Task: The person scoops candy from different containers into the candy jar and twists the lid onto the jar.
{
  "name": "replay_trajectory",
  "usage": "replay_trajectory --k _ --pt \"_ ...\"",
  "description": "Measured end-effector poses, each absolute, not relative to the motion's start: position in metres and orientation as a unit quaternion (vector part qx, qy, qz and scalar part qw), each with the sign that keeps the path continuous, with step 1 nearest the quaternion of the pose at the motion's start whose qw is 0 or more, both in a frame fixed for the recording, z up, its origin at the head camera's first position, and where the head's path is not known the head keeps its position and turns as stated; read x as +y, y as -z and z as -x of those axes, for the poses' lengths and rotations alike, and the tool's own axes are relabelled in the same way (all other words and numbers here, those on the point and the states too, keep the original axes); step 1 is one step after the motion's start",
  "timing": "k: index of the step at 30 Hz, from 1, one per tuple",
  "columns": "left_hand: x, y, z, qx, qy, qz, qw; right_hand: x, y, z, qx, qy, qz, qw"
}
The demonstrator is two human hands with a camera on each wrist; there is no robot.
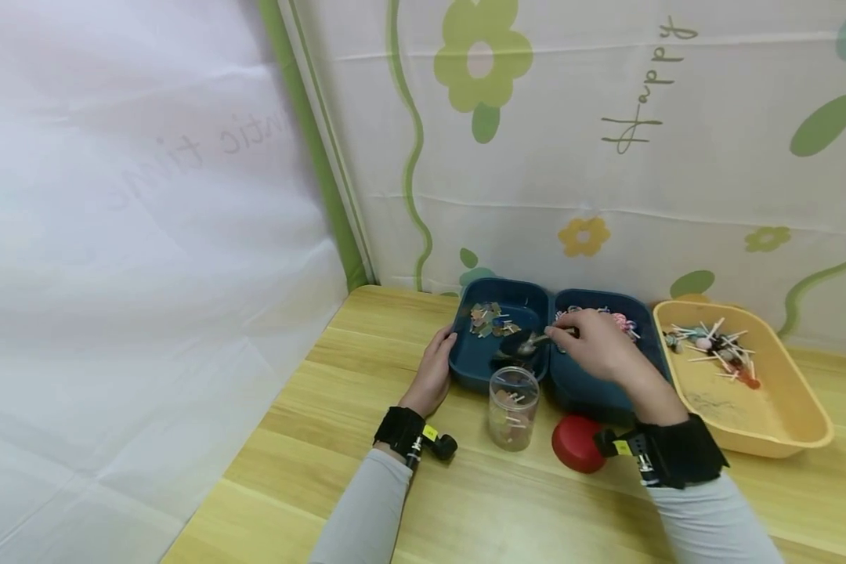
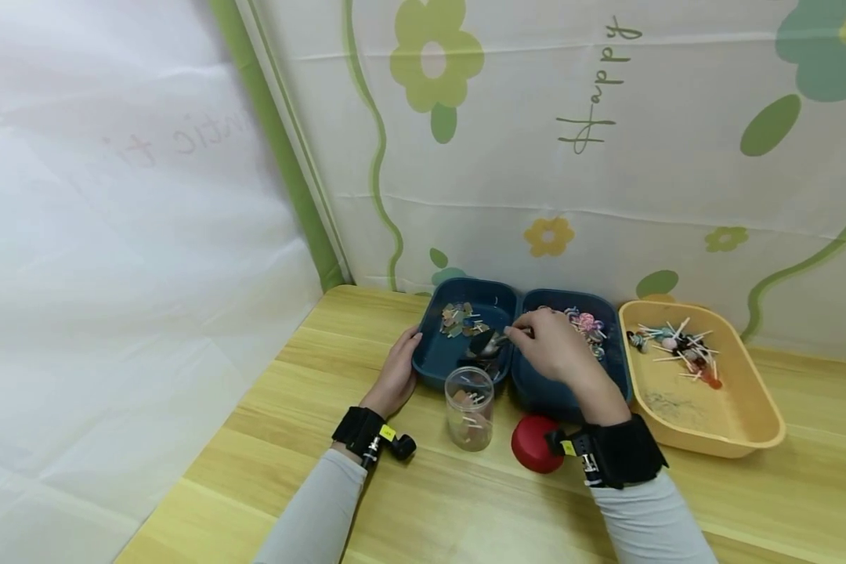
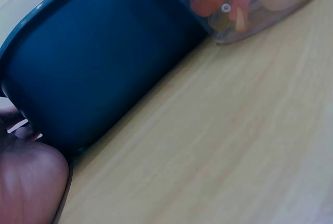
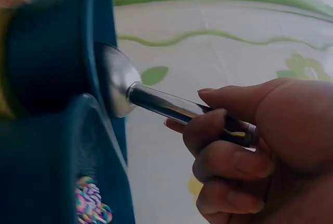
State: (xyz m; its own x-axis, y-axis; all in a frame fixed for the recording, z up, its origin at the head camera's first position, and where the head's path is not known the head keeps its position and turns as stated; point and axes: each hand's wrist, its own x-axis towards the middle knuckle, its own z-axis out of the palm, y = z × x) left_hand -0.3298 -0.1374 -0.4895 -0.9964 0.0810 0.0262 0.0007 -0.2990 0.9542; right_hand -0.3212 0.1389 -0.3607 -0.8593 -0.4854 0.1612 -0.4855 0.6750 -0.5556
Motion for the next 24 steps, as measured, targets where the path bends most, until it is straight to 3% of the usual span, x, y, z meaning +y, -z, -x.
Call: replay_trajectory --k 16,24 --pt "-0.138 0.491 0.328 0.593 -0.804 -0.034 0.028 0.118 0.390 0.322 -0.955 -0.214 -0.184 0.091" --pt "-0.138 0.489 0.328 0.598 -0.800 -0.037 0.030 0.114 0.398 0.324 -0.955 -0.211 -0.197 0.067"
